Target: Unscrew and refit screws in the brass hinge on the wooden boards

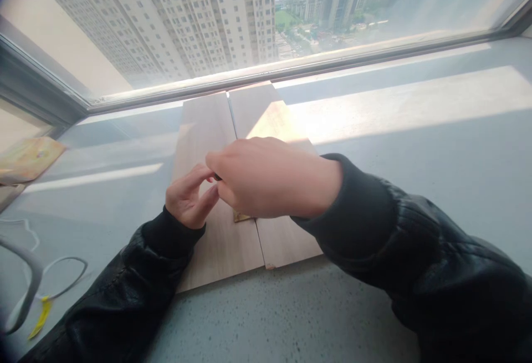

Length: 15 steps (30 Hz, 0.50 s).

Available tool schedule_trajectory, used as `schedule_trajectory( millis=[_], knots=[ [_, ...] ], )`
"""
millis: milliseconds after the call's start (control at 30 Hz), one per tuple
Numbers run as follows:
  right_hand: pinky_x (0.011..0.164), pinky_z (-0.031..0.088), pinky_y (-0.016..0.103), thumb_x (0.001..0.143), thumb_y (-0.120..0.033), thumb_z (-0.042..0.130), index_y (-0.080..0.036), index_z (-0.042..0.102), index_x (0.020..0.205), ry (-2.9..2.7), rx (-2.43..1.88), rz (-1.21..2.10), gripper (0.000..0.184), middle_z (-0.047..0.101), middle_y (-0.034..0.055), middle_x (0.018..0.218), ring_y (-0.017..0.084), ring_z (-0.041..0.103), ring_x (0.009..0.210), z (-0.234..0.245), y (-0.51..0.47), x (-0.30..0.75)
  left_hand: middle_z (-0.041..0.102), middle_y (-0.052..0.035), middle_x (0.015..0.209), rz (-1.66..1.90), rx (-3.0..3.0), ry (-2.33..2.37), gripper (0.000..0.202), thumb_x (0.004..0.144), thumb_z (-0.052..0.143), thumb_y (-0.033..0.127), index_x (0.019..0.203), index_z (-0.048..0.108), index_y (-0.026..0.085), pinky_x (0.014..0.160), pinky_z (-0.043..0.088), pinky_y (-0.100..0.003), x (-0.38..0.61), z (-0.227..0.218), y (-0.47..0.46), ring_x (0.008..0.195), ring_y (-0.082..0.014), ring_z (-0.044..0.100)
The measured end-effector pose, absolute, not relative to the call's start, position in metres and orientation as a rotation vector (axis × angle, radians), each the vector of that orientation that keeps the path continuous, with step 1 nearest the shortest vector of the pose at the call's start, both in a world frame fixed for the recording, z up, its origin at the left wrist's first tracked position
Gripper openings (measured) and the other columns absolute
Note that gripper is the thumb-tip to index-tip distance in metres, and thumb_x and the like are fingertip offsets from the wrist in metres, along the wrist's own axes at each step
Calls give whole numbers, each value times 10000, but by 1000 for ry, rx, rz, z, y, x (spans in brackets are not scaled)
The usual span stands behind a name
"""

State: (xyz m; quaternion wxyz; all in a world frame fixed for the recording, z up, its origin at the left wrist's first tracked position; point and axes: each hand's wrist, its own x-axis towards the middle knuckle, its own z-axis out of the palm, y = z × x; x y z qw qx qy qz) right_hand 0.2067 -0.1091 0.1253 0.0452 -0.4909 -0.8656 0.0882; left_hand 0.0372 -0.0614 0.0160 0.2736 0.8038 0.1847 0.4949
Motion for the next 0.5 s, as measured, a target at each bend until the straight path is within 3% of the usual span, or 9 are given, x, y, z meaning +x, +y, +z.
schedule_trajectory(
  millis=[100,200,300,500],
  knots=[
    [536,237,260,894,-413,346,-176,533,705,-2587,-1465,316,356,570,29,681,115,426,567,126,-108,205,630,-52,806,1293,2115,521,165,742,603,152,902,645,153,718,455,-321,37,13,-61,769,-166,560],
    [537,230,263,911,-383,323,-169,511,627,-2571,-1448,321,402,537,13,614,102,404,546,127,-108,205,648,-61,800,1269,2113,534,130,732,600,148,853,648,147,723,460,-333,38,15,-62,778,-179,567],
    [531,237,261,889,-305,370,-164,507,624,-2599,-1418,324,330,522,6,596,96,392,537,126,-108,207,650,-68,774,1237,2170,534,123,719,580,171,820,644,143,712,462,-339,39,18,-62,759,-184,560],
    [541,275,253,817,-236,497,-138,542,843,-2585,-1299,271,110,549,21,740,115,431,626,124,-108,210,654,-85,770,1134,2321,554,112,635,579,197,717,633,143,711,463,-376,41,18,-60,757,-217,565]
  ],
)
